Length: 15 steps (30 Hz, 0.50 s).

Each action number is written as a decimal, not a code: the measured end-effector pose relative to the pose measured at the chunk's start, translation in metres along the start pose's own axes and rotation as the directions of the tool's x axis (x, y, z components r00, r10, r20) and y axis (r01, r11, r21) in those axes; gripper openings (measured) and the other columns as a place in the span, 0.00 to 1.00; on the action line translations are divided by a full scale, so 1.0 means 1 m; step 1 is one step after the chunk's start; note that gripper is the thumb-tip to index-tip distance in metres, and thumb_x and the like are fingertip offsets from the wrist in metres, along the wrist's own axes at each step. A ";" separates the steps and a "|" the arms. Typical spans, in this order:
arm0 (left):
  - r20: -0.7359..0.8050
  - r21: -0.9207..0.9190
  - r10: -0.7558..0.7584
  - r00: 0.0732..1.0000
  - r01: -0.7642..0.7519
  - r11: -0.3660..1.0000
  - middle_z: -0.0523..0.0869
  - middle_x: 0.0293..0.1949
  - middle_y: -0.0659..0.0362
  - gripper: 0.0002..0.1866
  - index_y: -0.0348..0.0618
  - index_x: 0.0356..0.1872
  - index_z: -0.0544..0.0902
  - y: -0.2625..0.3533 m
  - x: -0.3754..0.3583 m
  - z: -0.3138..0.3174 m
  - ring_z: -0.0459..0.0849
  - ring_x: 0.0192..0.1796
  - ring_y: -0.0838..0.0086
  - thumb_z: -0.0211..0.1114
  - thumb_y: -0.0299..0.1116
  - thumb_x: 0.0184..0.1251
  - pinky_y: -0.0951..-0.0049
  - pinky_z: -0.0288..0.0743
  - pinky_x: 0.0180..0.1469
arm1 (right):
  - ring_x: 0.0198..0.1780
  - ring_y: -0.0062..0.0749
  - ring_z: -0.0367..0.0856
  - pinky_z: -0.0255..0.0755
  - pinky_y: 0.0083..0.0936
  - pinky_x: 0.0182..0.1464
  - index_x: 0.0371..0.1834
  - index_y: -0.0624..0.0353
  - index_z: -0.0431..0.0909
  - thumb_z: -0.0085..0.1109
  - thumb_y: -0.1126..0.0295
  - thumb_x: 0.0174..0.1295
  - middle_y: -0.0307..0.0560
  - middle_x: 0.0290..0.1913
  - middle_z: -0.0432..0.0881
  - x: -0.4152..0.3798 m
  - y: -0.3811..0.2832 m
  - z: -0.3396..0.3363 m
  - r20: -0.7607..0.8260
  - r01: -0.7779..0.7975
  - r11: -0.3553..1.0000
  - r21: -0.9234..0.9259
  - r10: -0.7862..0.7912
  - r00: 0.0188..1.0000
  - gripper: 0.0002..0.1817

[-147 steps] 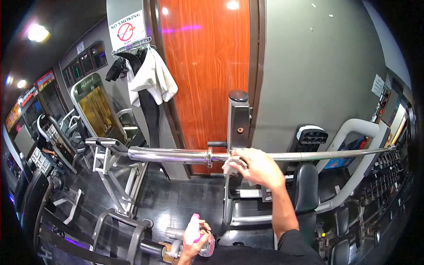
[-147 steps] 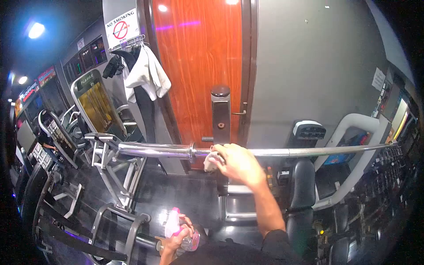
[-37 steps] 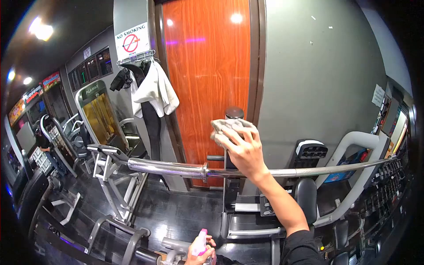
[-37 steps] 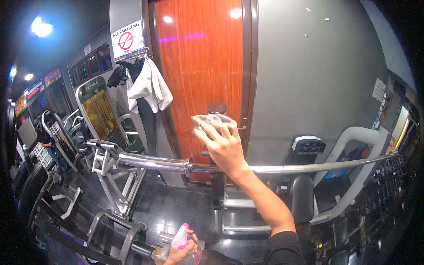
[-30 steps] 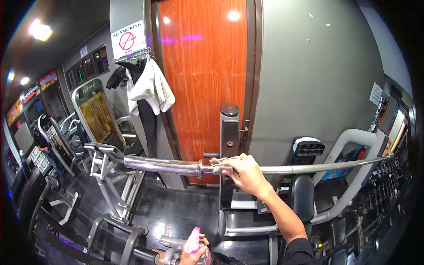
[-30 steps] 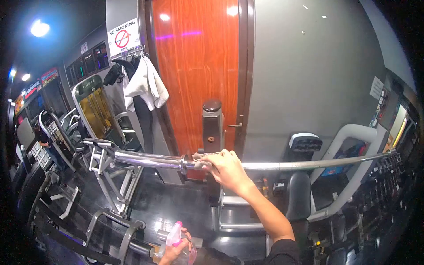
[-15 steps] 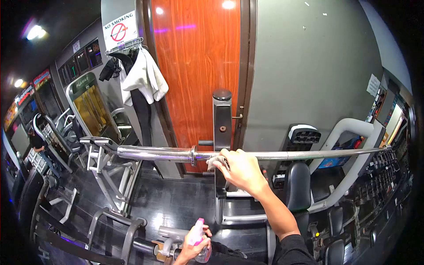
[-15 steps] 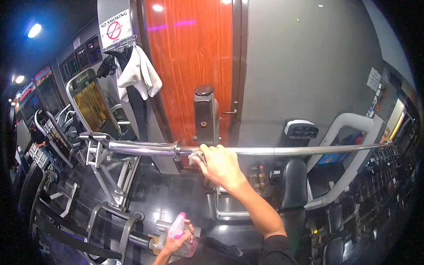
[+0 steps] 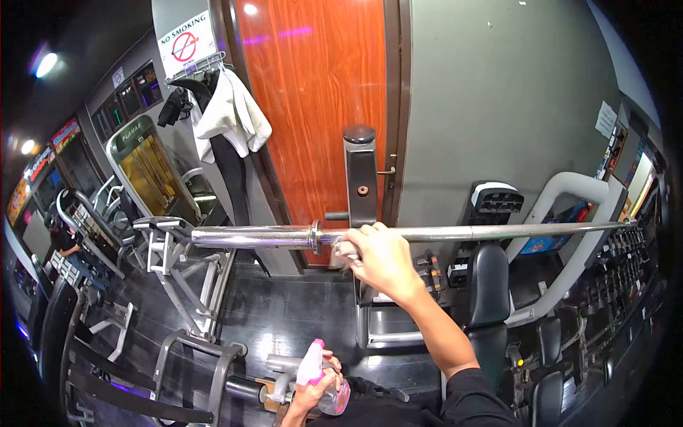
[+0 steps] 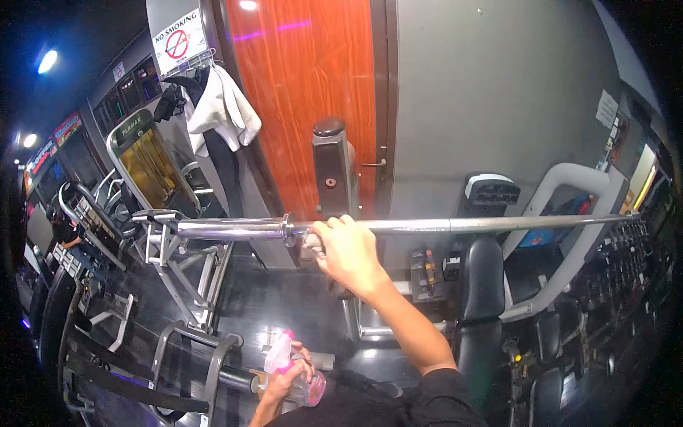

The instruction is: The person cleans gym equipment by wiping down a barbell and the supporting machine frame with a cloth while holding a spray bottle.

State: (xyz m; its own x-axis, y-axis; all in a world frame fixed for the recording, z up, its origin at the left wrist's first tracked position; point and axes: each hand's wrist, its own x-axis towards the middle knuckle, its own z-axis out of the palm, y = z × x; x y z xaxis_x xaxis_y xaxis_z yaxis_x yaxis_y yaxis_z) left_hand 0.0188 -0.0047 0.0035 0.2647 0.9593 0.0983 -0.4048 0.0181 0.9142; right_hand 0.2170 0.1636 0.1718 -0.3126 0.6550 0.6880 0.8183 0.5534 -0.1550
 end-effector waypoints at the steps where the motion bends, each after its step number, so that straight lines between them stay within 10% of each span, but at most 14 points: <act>1: 0.020 -0.019 0.001 1.000 -0.001 1.000 0.74 0.42 0.47 0.25 0.39 0.60 0.61 0.002 0.002 0.001 0.82 0.30 0.66 0.59 0.21 0.64 0.64 0.79 0.40 | 0.37 0.42 0.81 0.76 0.36 0.41 0.37 0.51 0.81 0.63 0.54 0.58 0.44 0.31 0.83 -0.004 0.002 0.006 -0.001 -0.033 0.999 -0.006 0.033 0.999 0.14; 8: 0.061 0.001 0.003 0.998 -0.003 1.000 0.74 0.43 0.48 0.26 0.41 0.61 0.61 0.007 -0.002 0.000 0.82 0.31 0.66 0.62 0.25 0.64 0.63 0.77 0.40 | 0.41 0.49 0.84 0.76 0.37 0.43 0.37 0.52 0.84 0.59 0.46 0.59 0.52 0.32 0.85 0.009 0.021 -0.022 0.360 -0.380 0.900 0.212 0.290 0.887 0.20; 12: 0.021 -0.019 0.005 1.000 -0.005 1.000 0.73 0.43 0.48 0.27 0.42 0.62 0.61 0.011 -0.018 -0.013 0.81 0.31 0.66 0.62 0.26 0.64 0.62 0.76 0.42 | 0.39 0.46 0.86 0.76 0.36 0.45 0.40 0.52 0.86 0.60 0.45 0.57 0.52 0.35 0.86 0.014 0.039 -0.061 0.461 -0.440 0.893 -0.097 0.432 0.775 0.22; 15: -0.026 -0.074 0.056 0.998 -0.058 0.996 0.74 0.42 0.47 0.26 0.38 0.62 0.61 0.013 -0.026 -0.017 0.81 0.31 0.68 0.60 0.23 0.66 0.64 0.77 0.42 | 0.36 0.43 0.86 0.76 0.36 0.44 0.39 0.53 0.86 0.60 0.55 0.60 0.48 0.33 0.87 0.012 0.032 -0.060 0.151 -0.521 0.839 0.158 0.501 0.852 0.15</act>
State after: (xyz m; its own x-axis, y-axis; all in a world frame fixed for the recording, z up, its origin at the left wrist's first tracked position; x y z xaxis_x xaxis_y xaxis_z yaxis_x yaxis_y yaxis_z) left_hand -0.0087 -0.0243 0.0063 0.2191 0.9657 0.1394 -0.4830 -0.0168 0.8755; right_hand 0.2689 0.1582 0.2175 0.0705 0.9130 0.4018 0.7730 0.2046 -0.6006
